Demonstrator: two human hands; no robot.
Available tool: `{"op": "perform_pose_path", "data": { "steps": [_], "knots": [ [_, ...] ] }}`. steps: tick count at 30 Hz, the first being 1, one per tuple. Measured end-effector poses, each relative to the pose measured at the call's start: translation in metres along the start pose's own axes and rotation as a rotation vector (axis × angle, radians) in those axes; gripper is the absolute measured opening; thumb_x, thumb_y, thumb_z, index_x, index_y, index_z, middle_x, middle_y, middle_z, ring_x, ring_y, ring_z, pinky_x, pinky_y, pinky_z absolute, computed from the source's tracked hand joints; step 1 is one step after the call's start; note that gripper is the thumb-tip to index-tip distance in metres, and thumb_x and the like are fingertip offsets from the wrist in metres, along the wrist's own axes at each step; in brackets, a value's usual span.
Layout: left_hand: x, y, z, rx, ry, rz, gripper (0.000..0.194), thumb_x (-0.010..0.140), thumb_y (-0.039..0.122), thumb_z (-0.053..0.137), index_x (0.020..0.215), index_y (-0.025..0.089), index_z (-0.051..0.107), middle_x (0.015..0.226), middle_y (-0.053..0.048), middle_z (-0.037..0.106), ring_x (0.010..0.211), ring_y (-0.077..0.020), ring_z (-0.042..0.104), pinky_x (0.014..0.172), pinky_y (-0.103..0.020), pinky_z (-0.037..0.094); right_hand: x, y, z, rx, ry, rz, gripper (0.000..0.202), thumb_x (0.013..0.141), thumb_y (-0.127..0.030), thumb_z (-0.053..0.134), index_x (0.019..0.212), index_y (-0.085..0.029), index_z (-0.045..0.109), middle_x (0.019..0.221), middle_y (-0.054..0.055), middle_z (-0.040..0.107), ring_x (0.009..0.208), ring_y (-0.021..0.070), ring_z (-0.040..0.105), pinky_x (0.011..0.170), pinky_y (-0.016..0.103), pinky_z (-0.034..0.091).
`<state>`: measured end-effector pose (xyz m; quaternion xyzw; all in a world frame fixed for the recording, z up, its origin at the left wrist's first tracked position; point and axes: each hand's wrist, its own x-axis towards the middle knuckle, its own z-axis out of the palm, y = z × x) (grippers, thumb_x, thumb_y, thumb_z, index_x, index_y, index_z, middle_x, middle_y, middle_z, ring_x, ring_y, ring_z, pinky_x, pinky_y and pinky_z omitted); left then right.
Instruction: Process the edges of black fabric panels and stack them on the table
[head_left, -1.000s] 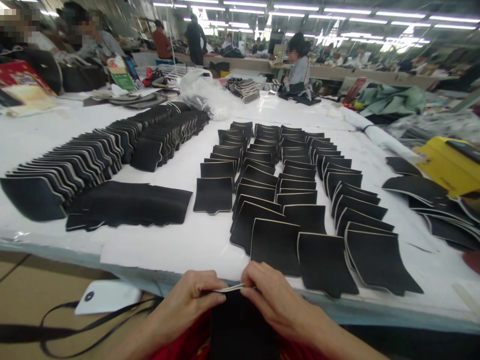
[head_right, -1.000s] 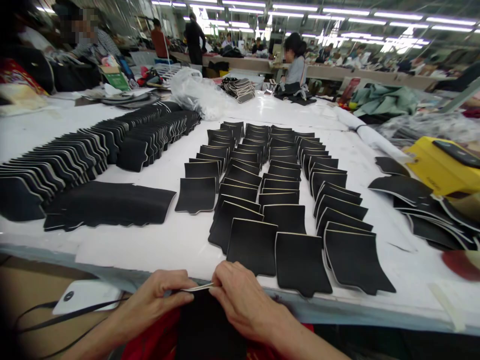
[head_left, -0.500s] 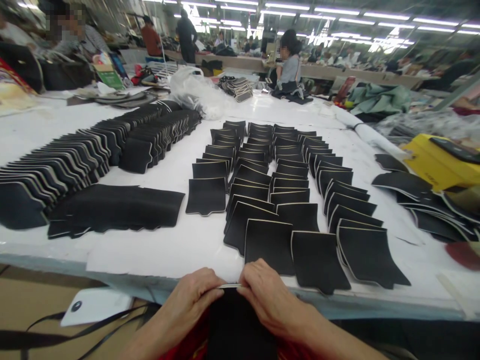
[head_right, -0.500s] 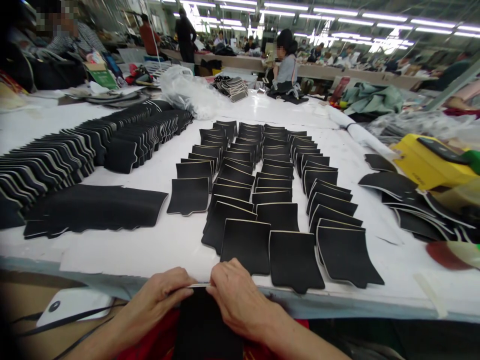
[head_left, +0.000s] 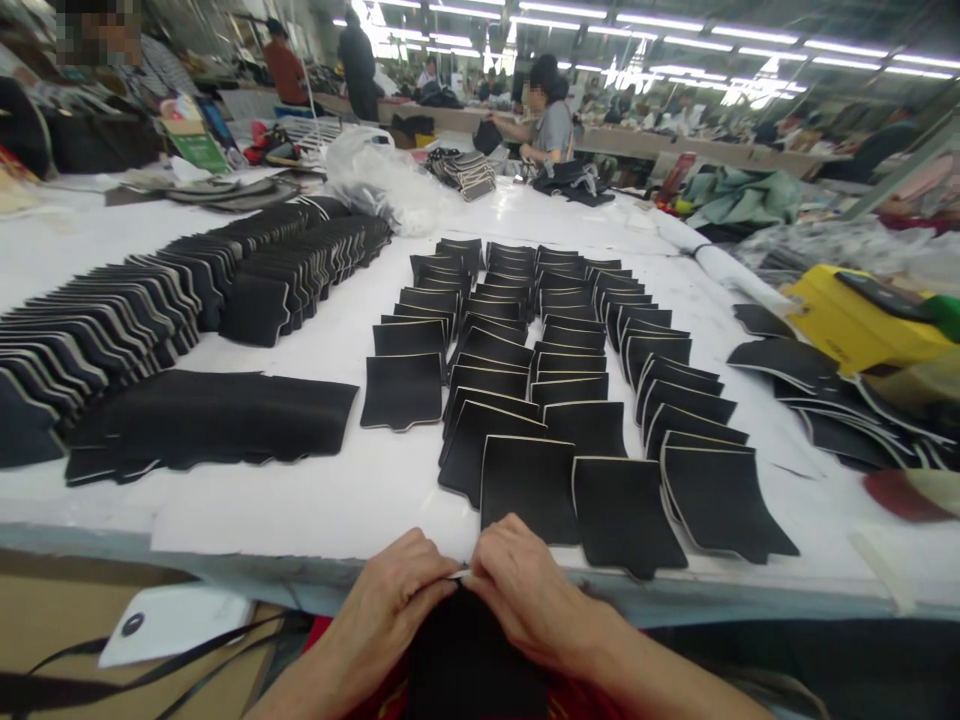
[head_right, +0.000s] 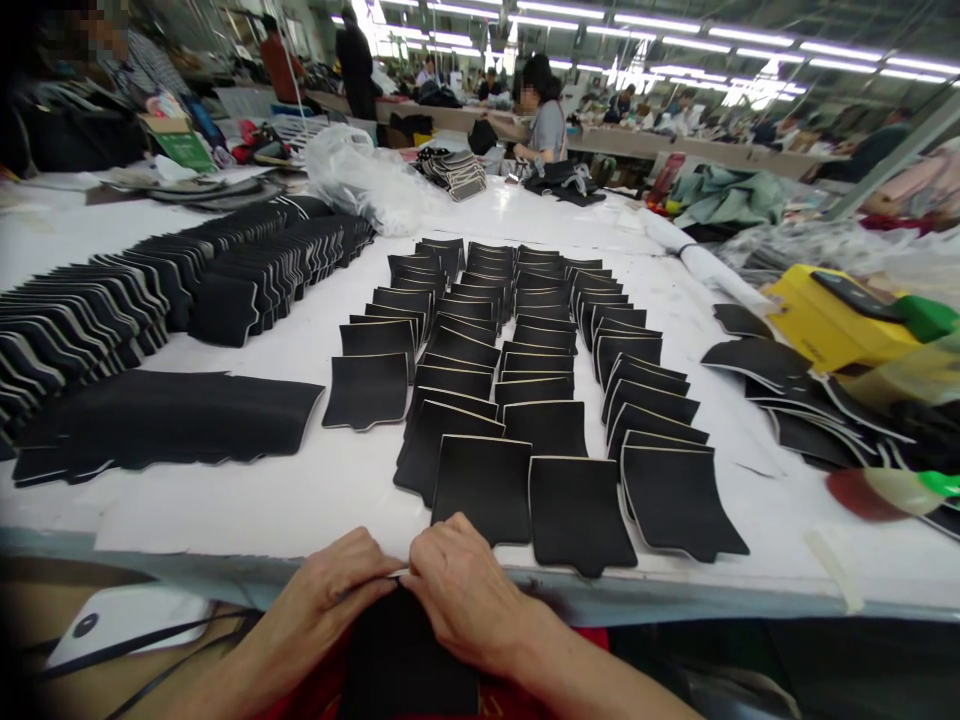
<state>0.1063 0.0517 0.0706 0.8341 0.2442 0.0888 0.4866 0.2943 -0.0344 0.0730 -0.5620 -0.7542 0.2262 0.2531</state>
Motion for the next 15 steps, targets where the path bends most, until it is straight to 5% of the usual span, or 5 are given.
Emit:
{"op": "perform_pose_path", "data": {
  "steps": [7,15],
  "knots": [
    [-0.001,0.003,0.004,-0.018,-0.033,-0.036,0.035,0.102,0.036,0.04,0.087,0.021,0.069,0.077,-0.002,0.056,0.081,-0.0185,0.054,0.071,-0.028,0.037,-0.007,-0.002,-0.012,-0.019,-0.079,0.034,0.014,0.095,-0.02,0.055,0.109,-0.018,0.054,0.088,0.003,0.064,0.079,0.0179,0.053,0.077,0.032,0.038],
    [0.004,0.006,0.001,-0.068,-0.029,-0.08,0.032,0.099,0.039,0.046,0.087,0.024,0.072,0.076,-0.001,0.058,0.079,-0.0179,0.055,0.07,-0.026,0.039,-0.016,0.006,-0.02,-0.06,-0.142,0.099,0.012,0.096,-0.025,0.056,0.09,-0.018,0.063,0.086,0.002,0.069,0.078,0.0164,0.057,0.075,0.031,0.037]
  ]
}}
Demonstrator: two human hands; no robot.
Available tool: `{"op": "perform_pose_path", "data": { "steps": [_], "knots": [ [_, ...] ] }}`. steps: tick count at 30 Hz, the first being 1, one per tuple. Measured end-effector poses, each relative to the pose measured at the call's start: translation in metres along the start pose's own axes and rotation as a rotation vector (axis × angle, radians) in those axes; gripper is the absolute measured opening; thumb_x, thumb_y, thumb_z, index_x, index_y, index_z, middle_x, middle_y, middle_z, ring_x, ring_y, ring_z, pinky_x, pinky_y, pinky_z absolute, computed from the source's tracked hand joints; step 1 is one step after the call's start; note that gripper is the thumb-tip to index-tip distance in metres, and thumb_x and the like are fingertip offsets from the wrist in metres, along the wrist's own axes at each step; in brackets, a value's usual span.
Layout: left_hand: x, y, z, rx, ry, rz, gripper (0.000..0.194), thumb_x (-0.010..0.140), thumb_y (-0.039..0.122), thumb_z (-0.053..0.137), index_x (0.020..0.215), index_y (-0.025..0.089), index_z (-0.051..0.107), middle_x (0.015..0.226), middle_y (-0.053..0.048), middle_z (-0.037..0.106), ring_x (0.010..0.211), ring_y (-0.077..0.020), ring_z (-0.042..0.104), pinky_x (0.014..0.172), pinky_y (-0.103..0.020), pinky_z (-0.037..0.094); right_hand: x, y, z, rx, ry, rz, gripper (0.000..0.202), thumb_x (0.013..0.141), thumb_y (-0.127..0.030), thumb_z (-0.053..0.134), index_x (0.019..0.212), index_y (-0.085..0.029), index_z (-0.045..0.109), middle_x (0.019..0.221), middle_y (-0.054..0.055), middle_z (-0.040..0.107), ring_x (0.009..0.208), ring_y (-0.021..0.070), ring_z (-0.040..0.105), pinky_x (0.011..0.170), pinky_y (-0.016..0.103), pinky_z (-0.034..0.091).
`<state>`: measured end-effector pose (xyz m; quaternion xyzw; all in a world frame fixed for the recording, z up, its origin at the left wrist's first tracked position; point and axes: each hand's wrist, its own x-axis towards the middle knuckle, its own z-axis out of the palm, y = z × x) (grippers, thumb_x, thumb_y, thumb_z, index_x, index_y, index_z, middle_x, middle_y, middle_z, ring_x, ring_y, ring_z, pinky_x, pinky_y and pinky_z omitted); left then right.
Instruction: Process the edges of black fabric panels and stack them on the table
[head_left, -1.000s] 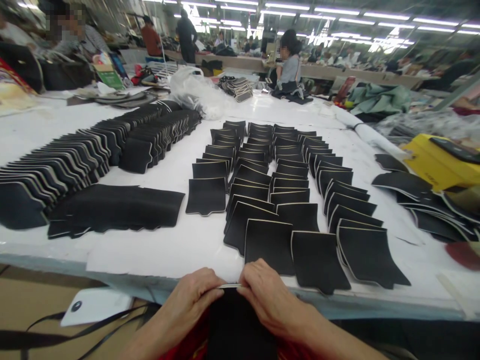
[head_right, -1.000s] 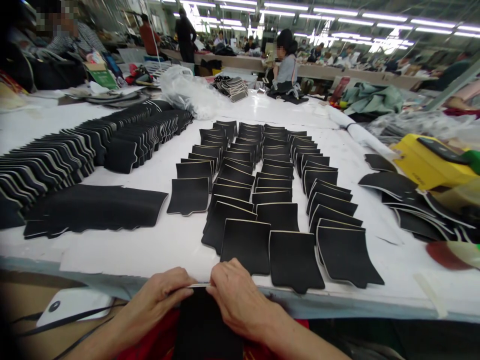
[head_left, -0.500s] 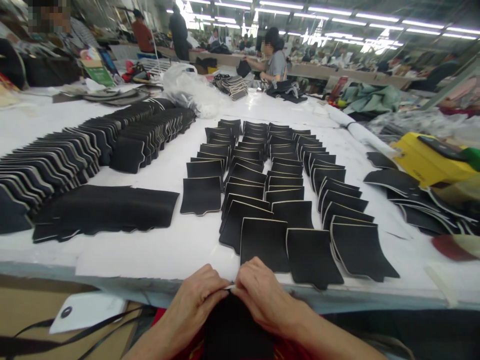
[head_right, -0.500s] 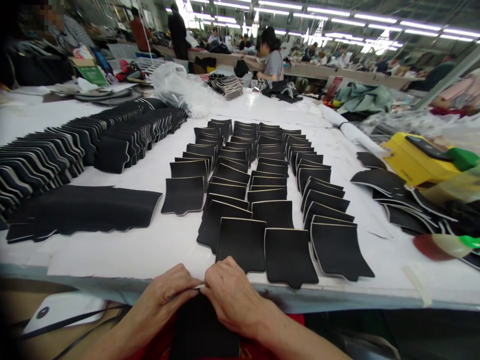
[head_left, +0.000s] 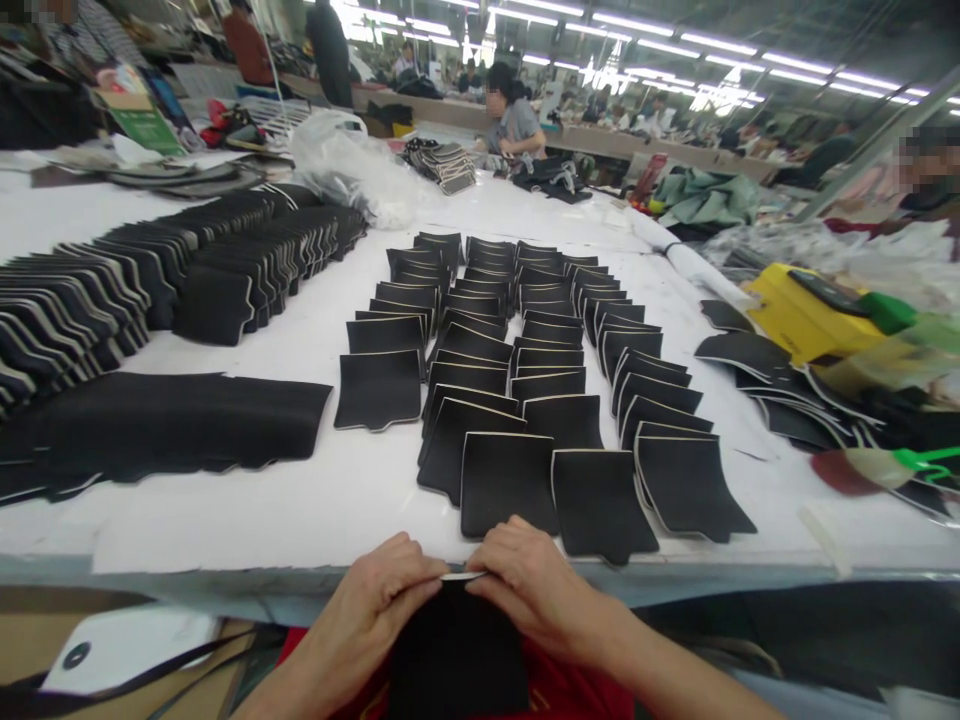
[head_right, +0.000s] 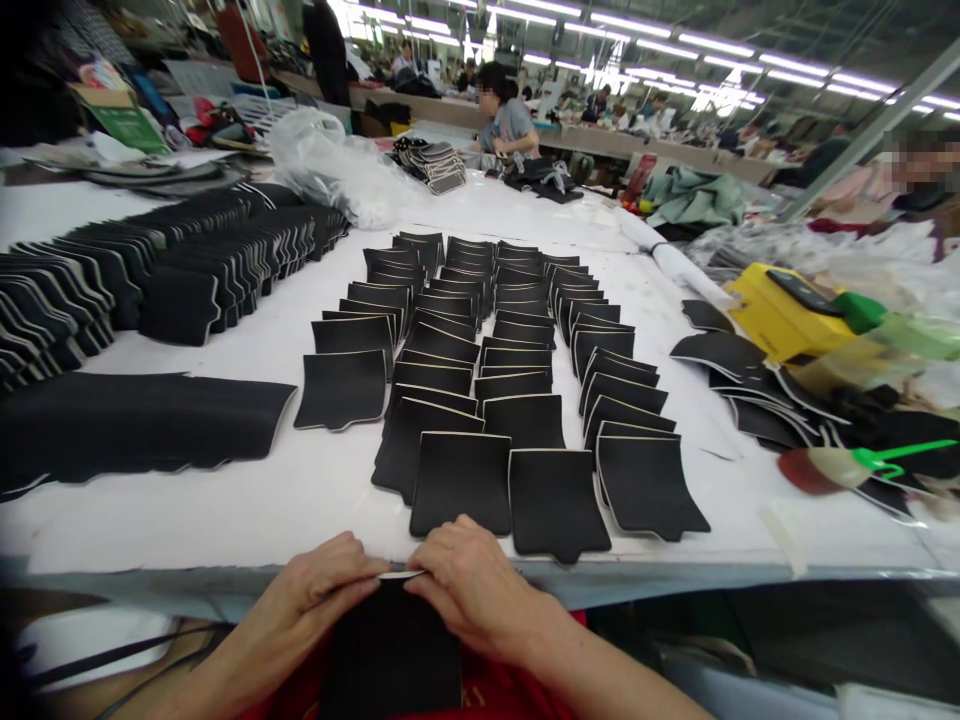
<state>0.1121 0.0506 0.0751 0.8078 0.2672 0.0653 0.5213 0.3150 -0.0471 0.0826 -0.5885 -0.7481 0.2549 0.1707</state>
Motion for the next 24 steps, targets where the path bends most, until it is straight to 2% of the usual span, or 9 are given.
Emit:
{"op": "perform_pose_path", "data": {
  "steps": [4,9,14,18,20,22,24],
  "knots": [
    [0.005,0.001,0.005,0.033,0.009,0.031,0.023,0.097,0.035,0.052,0.095,0.026,0.073,0.08,-0.001,0.063,0.085,-0.0192,0.056,0.075,-0.027,0.04,0.003,-0.001,0.003,0.019,-0.004,-0.004,0.015,0.097,-0.026,0.055,0.089,-0.018,0.065,0.084,0.002,0.071,0.076,0.0165,0.059,0.074,0.03,0.039],
    [0.01,0.005,0.009,0.061,0.042,0.109,0.034,0.099,0.035,0.048,0.078,0.02,0.069,0.074,-0.001,0.062,0.078,-0.018,0.055,0.072,-0.028,0.038,-0.001,0.001,-0.001,0.079,0.02,0.066,0.018,0.096,-0.031,0.057,0.088,-0.019,0.068,0.081,0.002,0.071,0.075,0.0164,0.063,0.071,0.027,0.04],
    [0.008,0.004,0.007,-0.043,0.054,0.066,0.033,0.099,0.036,0.048,0.079,0.02,0.069,0.074,-0.001,0.062,0.078,-0.0166,0.057,0.07,-0.026,0.04,-0.011,0.005,-0.015,0.136,-0.007,0.129,0.018,0.096,-0.031,0.057,0.089,-0.02,0.068,0.079,0.0,0.069,0.071,0.0142,0.064,0.065,0.023,0.039],
    [0.009,0.002,0.006,-0.014,0.044,0.03,0.034,0.098,0.035,0.048,0.075,0.02,0.067,0.075,-0.001,0.062,0.079,-0.0174,0.058,0.072,-0.027,0.041,-0.014,0.006,-0.017,0.131,-0.015,0.131,0.022,0.099,-0.033,0.052,0.089,-0.02,0.067,0.08,0.0,0.068,0.071,0.0139,0.063,0.066,0.023,0.039],
    [0.011,0.002,0.007,0.034,0.029,0.024,0.029,0.098,0.033,0.049,0.081,0.021,0.069,0.079,-0.001,0.065,0.082,-0.0187,0.058,0.075,-0.028,0.042,-0.013,0.006,-0.015,0.125,-0.005,0.136,0.023,0.099,-0.033,0.052,0.089,-0.02,0.068,0.079,0.0,0.068,0.07,0.0141,0.063,0.065,0.024,0.039],
    [0.013,0.003,0.008,0.088,0.015,0.022,0.017,0.094,0.029,0.056,0.096,0.024,0.072,0.088,-0.002,0.068,0.088,-0.0203,0.059,0.08,-0.03,0.043,-0.01,0.006,-0.014,0.136,-0.001,0.138,0.023,0.099,-0.033,0.052,0.089,-0.02,0.068,0.078,0.0,0.068,0.069,0.0139,0.062,0.065,0.024,0.039],
    [0.015,0.006,0.01,0.145,-0.003,0.031,0.019,0.091,0.024,0.062,0.109,0.026,0.07,0.094,-0.002,0.069,0.092,-0.0212,0.059,0.083,-0.032,0.043,-0.008,0.005,-0.013,0.153,-0.006,0.138,0.023,0.099,-0.032,0.051,0.09,-0.02,0.068,0.08,0.001,0.069,0.07,0.0141,0.062,0.066,0.024,0.04]
  ]
}}
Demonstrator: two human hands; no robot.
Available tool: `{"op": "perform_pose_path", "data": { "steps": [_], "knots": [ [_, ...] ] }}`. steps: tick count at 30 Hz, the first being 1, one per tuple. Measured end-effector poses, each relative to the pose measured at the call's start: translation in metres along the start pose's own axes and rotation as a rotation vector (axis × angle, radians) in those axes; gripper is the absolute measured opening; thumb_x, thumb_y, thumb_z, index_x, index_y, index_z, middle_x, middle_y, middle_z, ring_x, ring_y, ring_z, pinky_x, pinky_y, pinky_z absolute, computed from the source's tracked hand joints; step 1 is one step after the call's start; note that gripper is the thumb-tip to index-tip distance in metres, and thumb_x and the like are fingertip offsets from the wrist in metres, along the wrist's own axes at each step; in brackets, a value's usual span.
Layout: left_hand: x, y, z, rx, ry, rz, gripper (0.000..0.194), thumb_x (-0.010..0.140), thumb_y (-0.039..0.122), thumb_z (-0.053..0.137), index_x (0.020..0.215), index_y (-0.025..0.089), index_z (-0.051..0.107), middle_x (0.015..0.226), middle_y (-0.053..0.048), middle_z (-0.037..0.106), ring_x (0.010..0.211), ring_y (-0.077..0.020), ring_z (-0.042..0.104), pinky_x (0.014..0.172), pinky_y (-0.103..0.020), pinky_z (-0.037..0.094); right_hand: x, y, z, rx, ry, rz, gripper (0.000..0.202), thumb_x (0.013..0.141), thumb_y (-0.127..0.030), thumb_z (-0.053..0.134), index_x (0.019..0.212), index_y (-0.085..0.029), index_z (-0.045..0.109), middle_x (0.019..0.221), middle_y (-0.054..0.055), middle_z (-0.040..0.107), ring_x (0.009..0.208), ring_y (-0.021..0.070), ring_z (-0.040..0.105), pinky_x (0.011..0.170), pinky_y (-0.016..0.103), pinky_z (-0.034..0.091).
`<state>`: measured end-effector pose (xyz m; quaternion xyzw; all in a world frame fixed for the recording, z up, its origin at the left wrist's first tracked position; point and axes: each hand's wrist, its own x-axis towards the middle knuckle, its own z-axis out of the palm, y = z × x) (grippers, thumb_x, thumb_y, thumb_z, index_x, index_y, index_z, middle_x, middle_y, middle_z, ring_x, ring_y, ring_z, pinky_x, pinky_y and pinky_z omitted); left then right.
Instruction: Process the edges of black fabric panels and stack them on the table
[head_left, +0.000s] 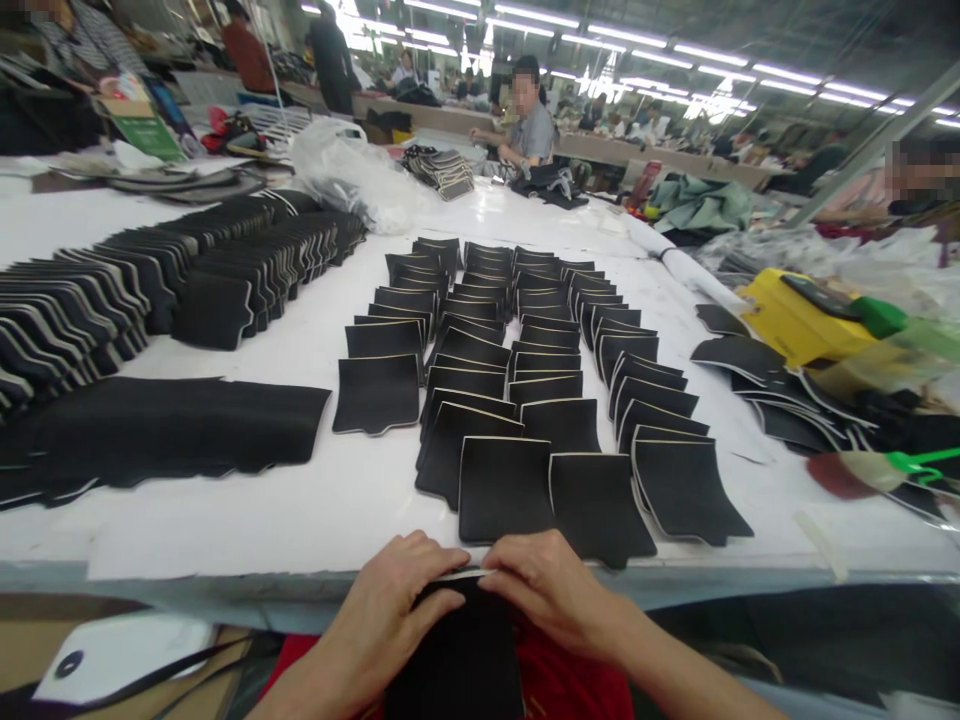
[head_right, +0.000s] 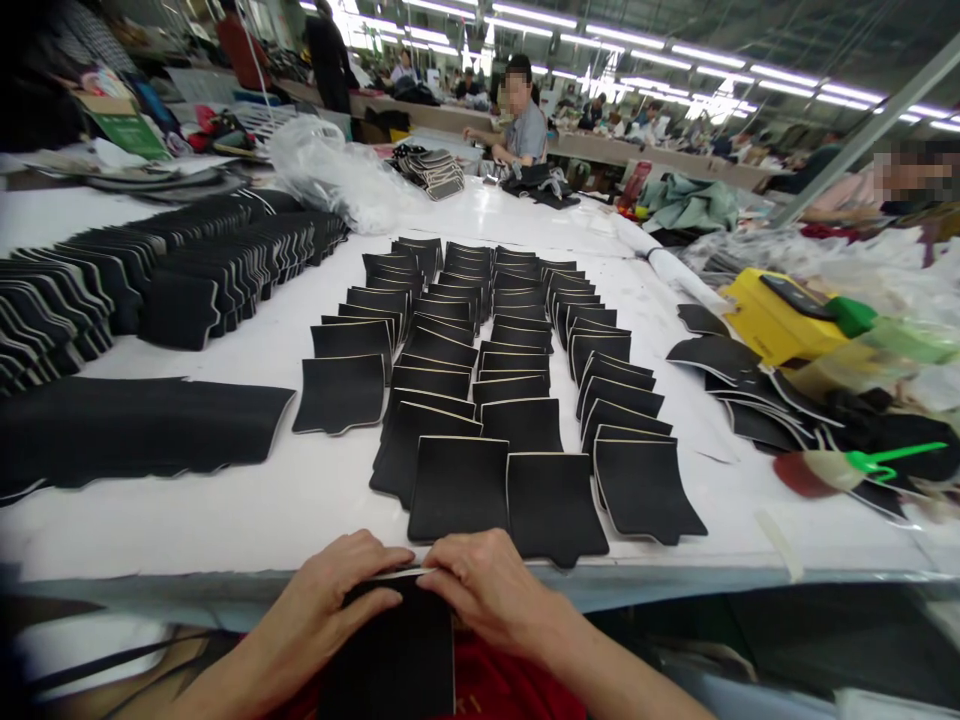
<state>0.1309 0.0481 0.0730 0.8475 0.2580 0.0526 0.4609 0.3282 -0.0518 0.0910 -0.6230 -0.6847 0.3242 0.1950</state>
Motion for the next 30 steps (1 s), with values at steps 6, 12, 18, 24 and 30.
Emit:
{"op": "perform_pose_path", "data": {
  "steps": [6,12,18,24,30],
  "knots": [
    [0.008,0.008,0.006,0.057,-0.014,0.002,0.016,0.093,0.014,0.055,0.088,0.019,0.069,0.087,-0.003,0.066,0.089,-0.0204,0.059,0.077,-0.03,0.042,0.001,-0.006,-0.002,0.026,-0.055,0.035,0.015,0.089,-0.016,0.063,0.103,-0.021,0.065,0.093,0.001,0.068,0.084,0.0172,0.064,0.076,0.025,0.043],
    [0.008,0.007,0.012,0.059,0.018,0.099,0.02,0.096,0.014,0.049,0.087,0.018,0.066,0.084,-0.003,0.064,0.085,-0.0196,0.057,0.073,-0.029,0.04,0.001,-0.008,-0.001,0.109,0.002,0.044,0.011,0.093,-0.019,0.058,0.085,-0.019,0.065,0.078,-0.002,0.064,0.07,0.0129,0.06,0.064,0.022,0.039],
    [0.009,0.009,0.01,0.047,0.071,0.179,0.034,0.1,0.022,0.044,0.071,0.017,0.061,0.073,-0.002,0.06,0.074,-0.0164,0.055,0.066,-0.026,0.037,0.001,-0.006,0.003,0.067,0.013,0.046,0.015,0.095,-0.022,0.055,0.085,-0.02,0.066,0.074,-0.002,0.064,0.068,0.0132,0.06,0.064,0.023,0.038],
    [0.007,0.009,0.001,-0.019,0.063,0.142,0.03,0.098,0.026,0.049,0.078,0.018,0.07,0.075,-0.002,0.065,0.075,-0.016,0.058,0.07,-0.025,0.039,0.002,-0.01,0.002,0.05,-0.011,0.03,0.035,0.102,-0.037,0.041,0.086,-0.019,0.067,0.078,0.002,0.067,0.07,0.016,0.063,0.066,0.025,0.041],
    [-0.01,-0.002,-0.018,-0.423,0.096,-0.188,0.037,0.08,0.021,0.071,0.116,0.027,0.068,0.092,0.002,0.07,0.083,-0.0163,0.061,0.074,-0.024,0.042,0.011,-0.006,-0.003,0.123,0.085,0.007,0.05,0.1,-0.051,0.031,0.077,-0.02,0.063,0.07,0.002,0.065,0.064,0.0161,0.063,0.062,0.025,0.041]
  ]
}}
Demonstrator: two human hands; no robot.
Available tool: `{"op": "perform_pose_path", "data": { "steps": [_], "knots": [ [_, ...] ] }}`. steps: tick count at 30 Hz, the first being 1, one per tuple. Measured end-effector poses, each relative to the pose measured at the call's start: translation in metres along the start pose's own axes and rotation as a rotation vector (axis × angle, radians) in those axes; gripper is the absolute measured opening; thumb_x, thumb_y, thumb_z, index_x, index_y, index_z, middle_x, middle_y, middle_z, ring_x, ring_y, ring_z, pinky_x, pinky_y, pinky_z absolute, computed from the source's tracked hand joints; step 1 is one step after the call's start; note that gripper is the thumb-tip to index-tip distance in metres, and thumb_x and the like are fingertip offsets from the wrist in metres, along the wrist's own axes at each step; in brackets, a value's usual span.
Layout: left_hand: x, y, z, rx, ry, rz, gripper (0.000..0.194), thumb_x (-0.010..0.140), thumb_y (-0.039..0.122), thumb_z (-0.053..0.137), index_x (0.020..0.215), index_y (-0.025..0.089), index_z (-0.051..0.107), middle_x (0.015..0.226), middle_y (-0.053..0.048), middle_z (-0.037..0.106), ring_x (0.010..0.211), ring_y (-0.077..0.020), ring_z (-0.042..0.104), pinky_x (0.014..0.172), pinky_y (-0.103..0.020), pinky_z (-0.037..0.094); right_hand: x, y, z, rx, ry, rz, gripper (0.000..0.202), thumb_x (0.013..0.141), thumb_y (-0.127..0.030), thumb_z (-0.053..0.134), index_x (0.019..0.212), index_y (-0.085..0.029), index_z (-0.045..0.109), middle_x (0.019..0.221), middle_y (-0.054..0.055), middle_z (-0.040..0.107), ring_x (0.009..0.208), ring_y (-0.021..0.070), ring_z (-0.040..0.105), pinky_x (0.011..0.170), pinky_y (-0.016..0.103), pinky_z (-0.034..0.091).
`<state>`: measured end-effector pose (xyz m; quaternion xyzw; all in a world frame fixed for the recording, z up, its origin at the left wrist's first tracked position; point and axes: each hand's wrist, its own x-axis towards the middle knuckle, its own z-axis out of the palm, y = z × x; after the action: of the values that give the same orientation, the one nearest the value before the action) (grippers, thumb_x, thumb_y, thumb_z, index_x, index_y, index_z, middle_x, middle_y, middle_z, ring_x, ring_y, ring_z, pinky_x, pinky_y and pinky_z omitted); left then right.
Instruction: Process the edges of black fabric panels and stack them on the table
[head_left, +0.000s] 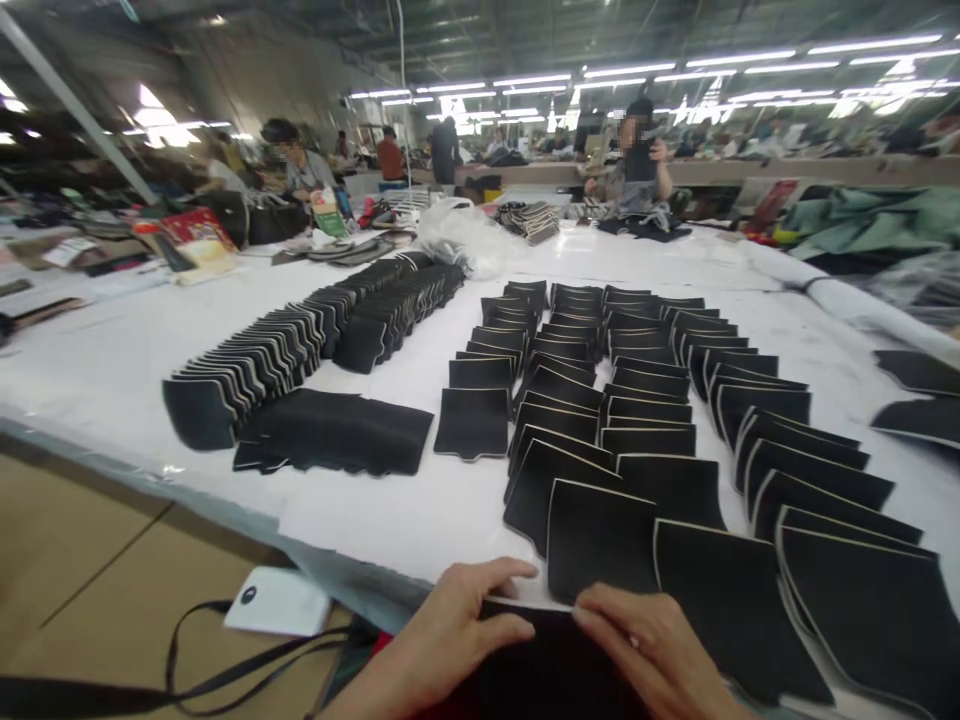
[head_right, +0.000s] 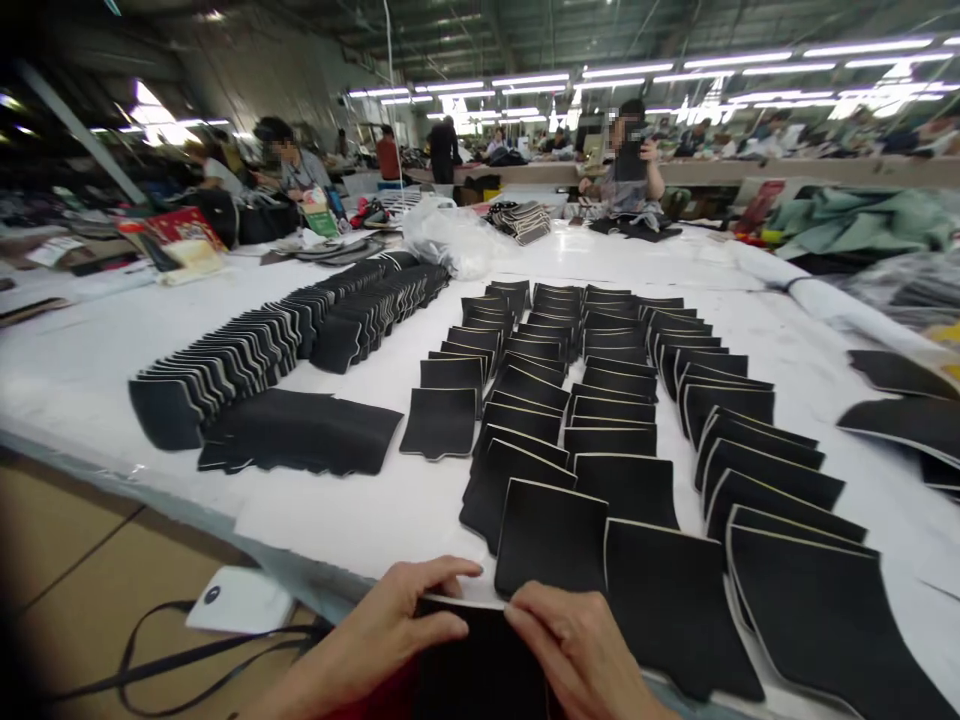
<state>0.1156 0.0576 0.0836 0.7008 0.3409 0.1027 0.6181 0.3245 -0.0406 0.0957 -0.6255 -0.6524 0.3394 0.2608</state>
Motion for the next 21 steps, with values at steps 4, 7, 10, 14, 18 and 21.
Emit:
{"op": "perform_pose_path", "data": {
  "steps": [4,7,10,14,18,21],
  "knots": [
    [-0.01,-0.007,-0.009,-0.503,-0.005,-0.109,0.038,0.071,0.035,0.078,0.102,0.014,0.07,0.081,-0.003,0.069,0.079,-0.0195,0.061,0.073,-0.027,0.045,0.011,-0.007,-0.004,0.144,0.119,0.093,0.045,0.097,-0.052,0.041,0.069,-0.021,0.059,0.063,-0.002,0.057,0.059,0.0139,0.055,0.056,0.024,0.038],
    [-0.018,0.001,-0.027,-0.51,0.2,-0.136,0.039,0.074,0.048,0.074,0.092,0.014,0.069,0.075,-0.002,0.067,0.076,-0.0213,0.063,0.071,-0.028,0.047,0.022,-0.017,-0.005,0.249,0.145,0.148,0.037,0.096,-0.05,0.043,0.087,-0.022,0.065,0.065,-0.003,0.056,0.06,0.0141,0.055,0.057,0.024,0.039],
    [-0.023,0.02,-0.061,0.011,0.728,-0.017,0.034,0.082,0.051,0.065,0.096,0.02,0.067,0.074,0.0,0.063,0.068,-0.0194,0.059,0.062,-0.028,0.045,0.032,-0.024,-0.006,0.291,0.187,0.151,0.032,0.095,-0.045,0.048,0.115,-0.024,0.061,0.075,-0.002,0.062,0.067,0.0149,0.058,0.061,0.025,0.042],
    [-0.002,0.032,-0.106,0.983,1.353,0.197,0.032,0.095,0.034,0.047,0.105,0.016,0.072,0.084,-0.009,0.061,0.084,-0.0267,0.055,0.074,-0.037,0.044,0.037,-0.024,-0.008,0.255,0.221,0.131,0.029,0.095,-0.042,0.049,0.112,-0.023,0.061,0.08,-0.001,0.065,0.069,0.0155,0.059,0.065,0.027,0.044],
    [0.043,0.014,-0.123,1.274,1.201,-0.002,0.032,0.096,0.028,0.05,0.115,0.012,0.069,0.1,-0.016,0.061,0.09,-0.032,0.054,0.067,-0.038,0.046,0.033,-0.016,-0.007,0.033,0.217,0.067,0.023,0.095,-0.031,0.05,0.112,-0.02,0.062,0.097,0.005,0.068,0.083,0.0197,0.063,0.077,0.033,0.048],
    [0.073,-0.002,-0.111,1.34,0.957,0.052,0.041,0.091,0.036,0.061,0.123,0.011,0.064,0.115,-0.019,0.061,0.101,-0.0347,0.055,0.076,-0.041,0.05,0.026,-0.005,-0.003,-0.126,0.194,0.054,0.021,0.094,-0.022,0.051,0.113,-0.019,0.061,0.103,0.008,0.066,0.091,0.0233,0.063,0.082,0.038,0.049]
  ]
}}
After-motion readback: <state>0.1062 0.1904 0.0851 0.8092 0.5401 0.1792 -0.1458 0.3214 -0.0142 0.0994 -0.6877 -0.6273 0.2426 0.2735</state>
